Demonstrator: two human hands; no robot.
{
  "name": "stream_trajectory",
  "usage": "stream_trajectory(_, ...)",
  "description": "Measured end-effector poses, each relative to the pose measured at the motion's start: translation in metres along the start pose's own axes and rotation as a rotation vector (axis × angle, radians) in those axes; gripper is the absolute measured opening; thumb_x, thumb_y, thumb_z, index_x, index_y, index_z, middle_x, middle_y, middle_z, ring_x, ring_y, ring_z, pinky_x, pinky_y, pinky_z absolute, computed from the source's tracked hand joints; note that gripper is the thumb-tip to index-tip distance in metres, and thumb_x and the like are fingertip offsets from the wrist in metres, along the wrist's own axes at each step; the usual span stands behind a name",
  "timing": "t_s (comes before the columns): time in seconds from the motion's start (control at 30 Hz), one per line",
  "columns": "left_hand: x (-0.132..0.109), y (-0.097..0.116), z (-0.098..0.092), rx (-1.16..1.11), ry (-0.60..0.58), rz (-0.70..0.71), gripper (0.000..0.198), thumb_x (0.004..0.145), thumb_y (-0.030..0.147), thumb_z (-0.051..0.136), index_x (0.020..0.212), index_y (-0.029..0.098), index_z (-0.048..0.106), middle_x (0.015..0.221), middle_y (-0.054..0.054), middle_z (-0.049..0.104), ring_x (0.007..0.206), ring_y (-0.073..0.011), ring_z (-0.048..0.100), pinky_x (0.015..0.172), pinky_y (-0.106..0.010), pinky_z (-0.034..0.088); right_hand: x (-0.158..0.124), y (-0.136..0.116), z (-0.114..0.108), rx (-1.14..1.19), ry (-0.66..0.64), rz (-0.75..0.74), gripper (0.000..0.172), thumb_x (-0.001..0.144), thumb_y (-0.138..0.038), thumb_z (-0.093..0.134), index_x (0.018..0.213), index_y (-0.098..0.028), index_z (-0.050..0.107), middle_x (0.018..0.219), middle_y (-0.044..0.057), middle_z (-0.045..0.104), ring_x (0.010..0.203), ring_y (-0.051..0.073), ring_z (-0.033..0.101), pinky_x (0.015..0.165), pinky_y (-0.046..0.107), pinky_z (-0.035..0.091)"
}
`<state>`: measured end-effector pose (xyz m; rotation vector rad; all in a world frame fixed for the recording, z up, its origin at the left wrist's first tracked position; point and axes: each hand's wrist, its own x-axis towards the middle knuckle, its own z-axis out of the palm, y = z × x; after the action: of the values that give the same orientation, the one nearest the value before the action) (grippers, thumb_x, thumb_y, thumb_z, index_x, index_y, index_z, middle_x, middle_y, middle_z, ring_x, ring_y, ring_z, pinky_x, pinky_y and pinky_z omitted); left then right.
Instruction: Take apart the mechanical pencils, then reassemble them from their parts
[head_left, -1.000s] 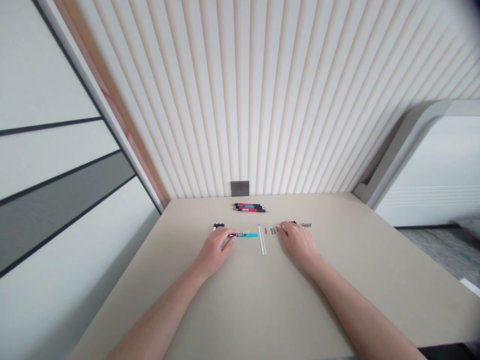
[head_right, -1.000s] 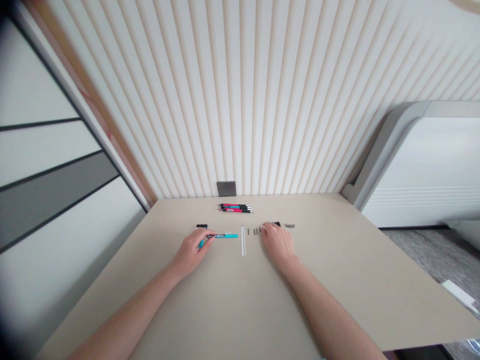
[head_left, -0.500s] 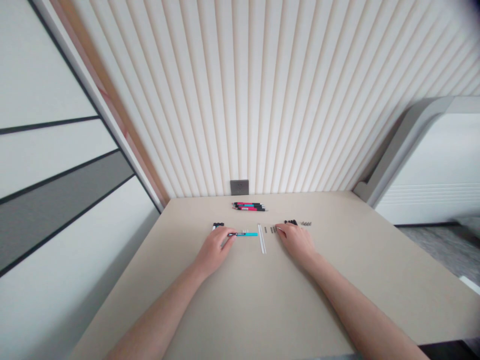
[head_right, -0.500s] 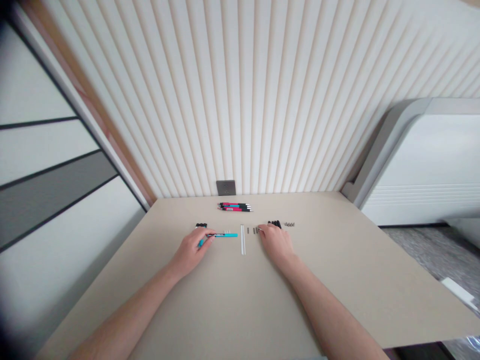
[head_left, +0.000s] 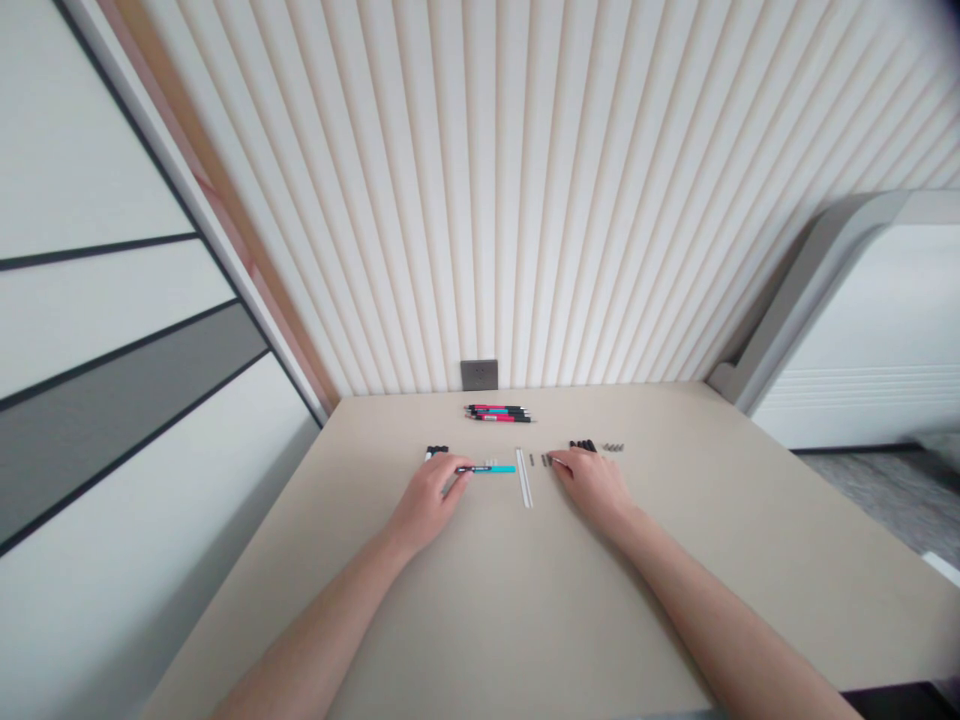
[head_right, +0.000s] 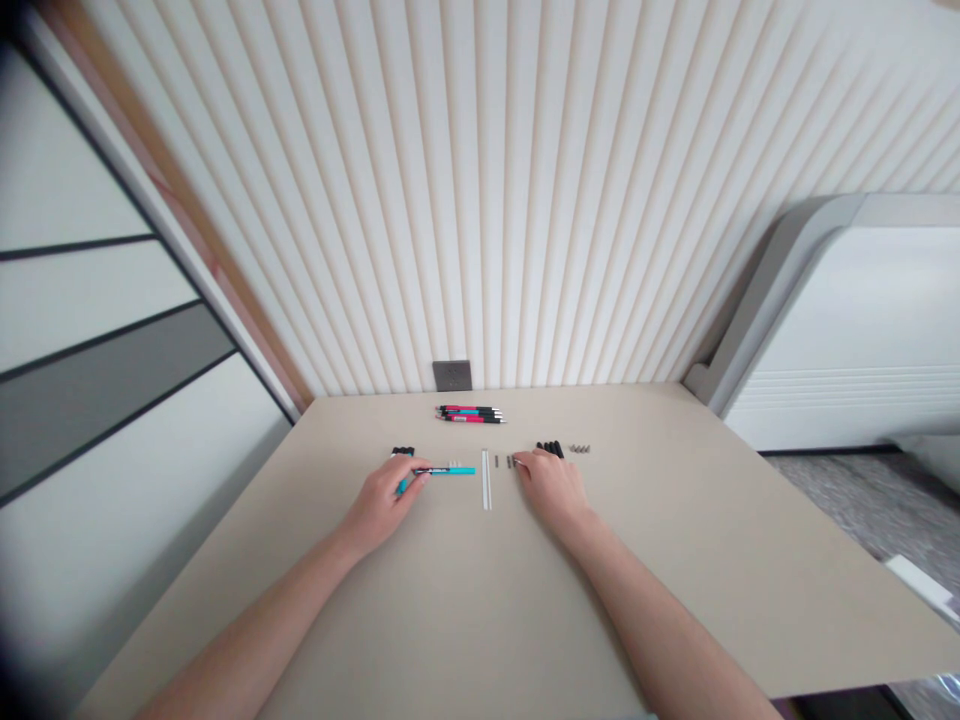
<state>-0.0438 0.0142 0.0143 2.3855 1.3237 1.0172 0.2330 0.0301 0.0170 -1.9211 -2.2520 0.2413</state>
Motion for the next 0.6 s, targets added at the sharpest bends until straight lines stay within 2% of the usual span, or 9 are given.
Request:
stream_trajectory(0.17, 0.000, 0.000, 0.000, -0.002, 0.003, 0.000, 0.015, 0.094, 0.025, 0.048, 0.100, 0.021, 0.061, 0.093, -0.004, 0.067, 0.088, -0.0195, 0.062, 0.083, -0.034, 0.049, -0.003, -0.002, -0.002, 0.082, 0.125, 0.041, 0.045, 0.101, -0.043, 0.028, 0.134, -0.026, 0.052, 0.112, 0.007, 0.066, 0.094, 0.020, 0.064, 0.076, 0.026, 0.043)
stream_trajectory(0.27, -0.001, -0.001, 0.001, 0.001, 0.003, 0.003, 0.014, 0.094, 0.025, 0.049, 0.100, 0.021, 0.061, 0.093, -0.004, 0.067, 0.088, -0.0195, 0.062, 0.083, -0.034, 0.049, -0.005, -0.004, 0.000, 0.126, 0.165, 0.049, 0.049, 0.102, -0.035, 0.020, 0.141, -0.018, 0.043, 0.114, 0.011, 0.063, 0.097, 0.020, 0.063, 0.078, 0.027, 0.043)
stream_trajectory(0.4, -0.002, -0.003, 0.002, -0.001, 0.000, 0.005, 0.014, 0.095, 0.025, 0.049, 0.101, 0.021, 0.061, 0.095, -0.004, 0.067, 0.090, -0.0191, 0.061, 0.084, -0.033, 0.048, -0.004, -0.004, 0.007, 0.213, 0.171, -0.018, 0.049, 0.100, -0.026, 0.023, 0.143, -0.009, 0.038, 0.111, 0.015, 0.063, 0.098, 0.021, 0.062, 0.084, 0.028, 0.043)
stream_trajectory(0.53, -0.002, -0.003, 0.002, 0.004, -0.005, 0.001, 0.013, 0.095, 0.025, 0.049, 0.101, 0.021, 0.060, 0.095, -0.004, 0.066, 0.091, -0.0191, 0.061, 0.085, -0.033, 0.047, -0.004, -0.003, 0.012, 0.370, 0.141, -0.140, 0.050, 0.097, -0.024, 0.031, 0.146, -0.014, 0.032, 0.098, 0.009, 0.068, 0.084, 0.020, 0.063, 0.076, 0.030, 0.045)
stream_trajectory(0.6, -0.002, -0.003, 0.002, 0.007, -0.008, -0.001, 0.013, 0.095, 0.025, 0.049, 0.101, 0.021, 0.060, 0.095, -0.004, 0.066, 0.091, -0.0191, 0.061, 0.085, -0.033, 0.047, -0.005, -0.002, 0.013, 0.435, 0.113, -0.157, 0.046, 0.095, -0.027, 0.038, 0.140, -0.020, 0.040, 0.088, 0.004, 0.070, 0.072, 0.018, 0.063, 0.070, 0.029, 0.044)
